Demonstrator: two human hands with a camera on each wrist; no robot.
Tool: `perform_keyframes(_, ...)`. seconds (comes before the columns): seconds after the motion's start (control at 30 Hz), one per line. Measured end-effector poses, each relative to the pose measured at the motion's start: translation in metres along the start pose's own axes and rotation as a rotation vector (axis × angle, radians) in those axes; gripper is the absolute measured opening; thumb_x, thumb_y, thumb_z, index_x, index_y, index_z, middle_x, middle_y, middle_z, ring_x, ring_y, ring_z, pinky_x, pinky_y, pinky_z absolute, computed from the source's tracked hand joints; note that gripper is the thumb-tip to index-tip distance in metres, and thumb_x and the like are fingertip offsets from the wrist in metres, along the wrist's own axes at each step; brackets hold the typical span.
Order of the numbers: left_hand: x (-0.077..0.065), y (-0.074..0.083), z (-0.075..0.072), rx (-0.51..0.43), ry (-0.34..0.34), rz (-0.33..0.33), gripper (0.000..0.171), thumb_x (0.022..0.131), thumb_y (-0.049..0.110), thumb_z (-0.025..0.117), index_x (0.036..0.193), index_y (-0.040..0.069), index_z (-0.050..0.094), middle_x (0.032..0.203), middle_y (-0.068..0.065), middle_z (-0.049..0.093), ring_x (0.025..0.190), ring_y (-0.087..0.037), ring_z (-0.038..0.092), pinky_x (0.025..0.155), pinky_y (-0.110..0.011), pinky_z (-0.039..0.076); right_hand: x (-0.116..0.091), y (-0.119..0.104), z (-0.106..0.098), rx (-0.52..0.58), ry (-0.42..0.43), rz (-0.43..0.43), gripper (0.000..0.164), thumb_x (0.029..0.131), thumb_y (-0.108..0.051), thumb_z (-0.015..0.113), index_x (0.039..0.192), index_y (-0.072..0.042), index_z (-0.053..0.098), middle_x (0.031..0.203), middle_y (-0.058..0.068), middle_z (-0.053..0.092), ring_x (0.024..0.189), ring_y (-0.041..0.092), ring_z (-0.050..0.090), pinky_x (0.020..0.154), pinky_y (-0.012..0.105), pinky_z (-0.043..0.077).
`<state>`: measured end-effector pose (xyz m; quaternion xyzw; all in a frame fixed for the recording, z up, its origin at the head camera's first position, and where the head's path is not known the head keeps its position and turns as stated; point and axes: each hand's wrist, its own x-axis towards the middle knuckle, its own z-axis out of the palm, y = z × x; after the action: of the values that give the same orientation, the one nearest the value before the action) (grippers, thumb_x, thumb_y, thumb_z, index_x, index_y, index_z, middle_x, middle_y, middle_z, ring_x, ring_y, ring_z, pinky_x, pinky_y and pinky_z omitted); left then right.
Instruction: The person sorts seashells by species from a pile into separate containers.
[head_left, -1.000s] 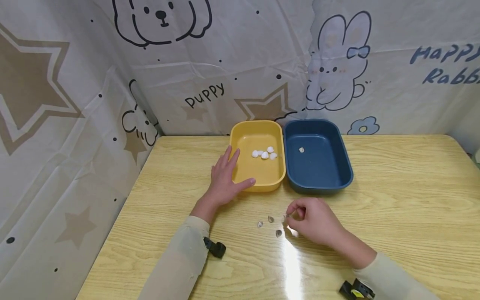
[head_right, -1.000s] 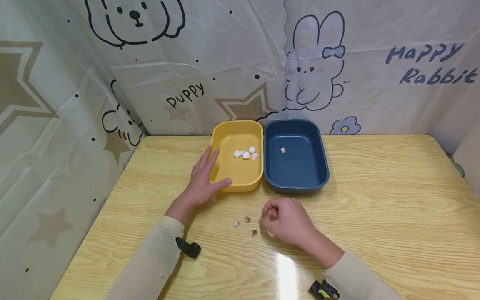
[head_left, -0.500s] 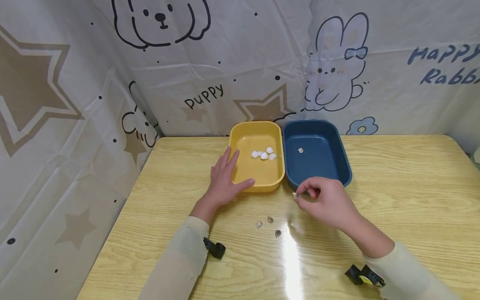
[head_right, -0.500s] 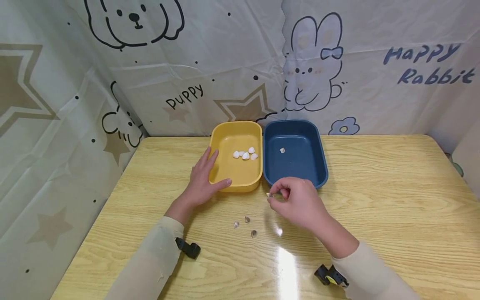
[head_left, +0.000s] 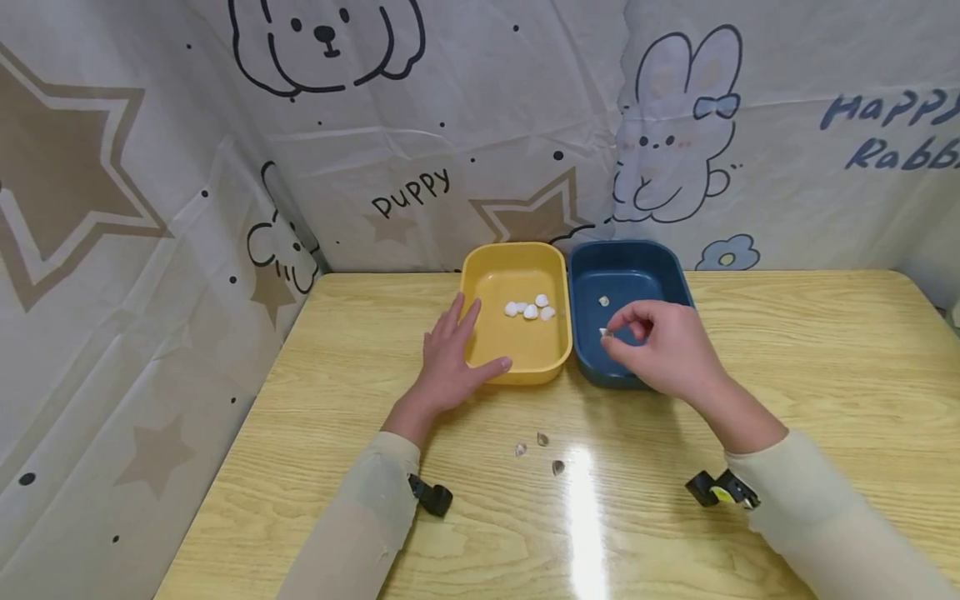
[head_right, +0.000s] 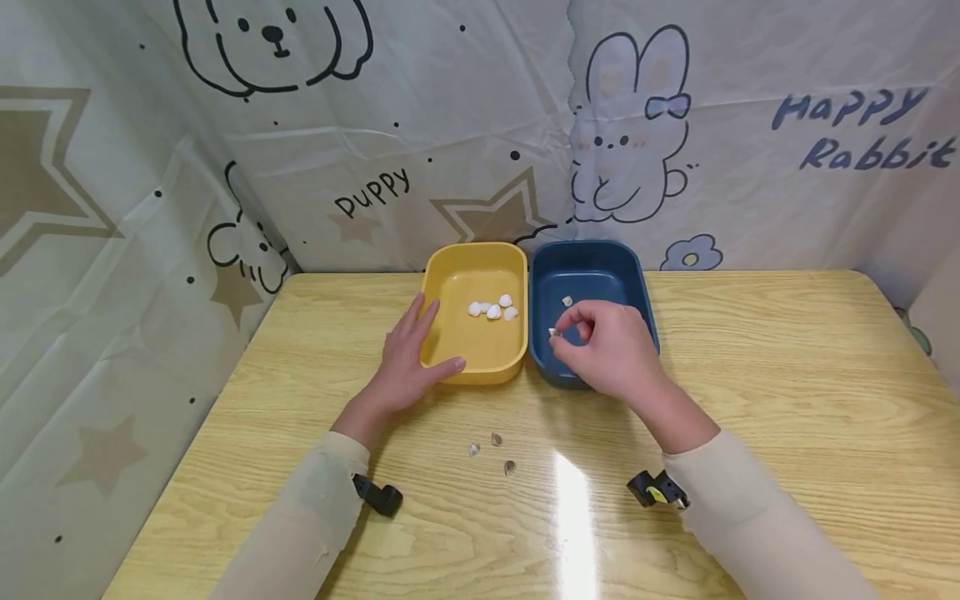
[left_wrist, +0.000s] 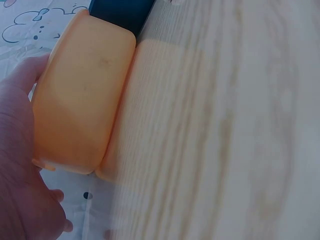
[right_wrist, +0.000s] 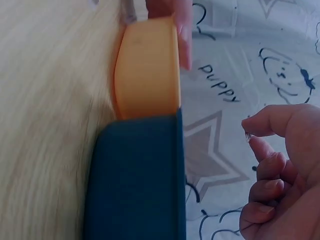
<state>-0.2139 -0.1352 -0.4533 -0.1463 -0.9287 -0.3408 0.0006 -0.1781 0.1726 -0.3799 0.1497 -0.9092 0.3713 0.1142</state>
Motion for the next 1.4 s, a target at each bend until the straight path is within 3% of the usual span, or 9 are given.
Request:
perform_keyframes(0.67, 0.0, -0.002, 0.001, 0.004, 0.014, 0.014, 0.102, 0.084, 0.067, 0.065, 0.162, 0.022, 0.018, 0.167, 0.006, -0.004, 0.15, -0.033, 0.004, 0.112, -0.065, 0.0, 0.053, 0.049, 0.026, -0.099, -0.048, 0.202, 0.015, 0.089, -0.021, 0.073, 0.095, -0.007, 0.072, 0.076, 0.008, 0.051, 0.069, 0.025, 0.048, 0.058, 0.037, 0.037)
perform_keyframes(1.13, 0.0, 0.0, 0.001, 0.005, 0.01, 0.005, 0.102, 0.084, 0.067, 0.065, 0.162, 0.023, 0.018, 0.167, 0.005, -0.004, 0.15, -0.031, 0.003, 0.112, -0.064, -0.001, 0.068, 0.066, 0.047, -0.124, -0.095, 0.222, 0.014, 0.088, -0.019, 0.075, 0.094, -0.007, 0.074, 0.073, 0.007, 0.054, 0.066, 0.024, 0.05, 0.059, 0.037, 0.036)
perform_keyframes(1.4, -0.001, 0.001, 0.0, 0.001, 0.008, 0.002, 0.101, 0.084, 0.065, 0.066, 0.162, 0.024, 0.017, 0.167, 0.005, -0.004, 0.15, -0.032, 0.003, 0.112, -0.064, -0.002, 0.07, 0.067, 0.05, -0.131, -0.092, 0.225, 0.015, 0.086, -0.017, 0.076, 0.096, -0.006, 0.074, 0.073, 0.007, 0.053, 0.065, 0.024, 0.05, 0.059, 0.037, 0.037)
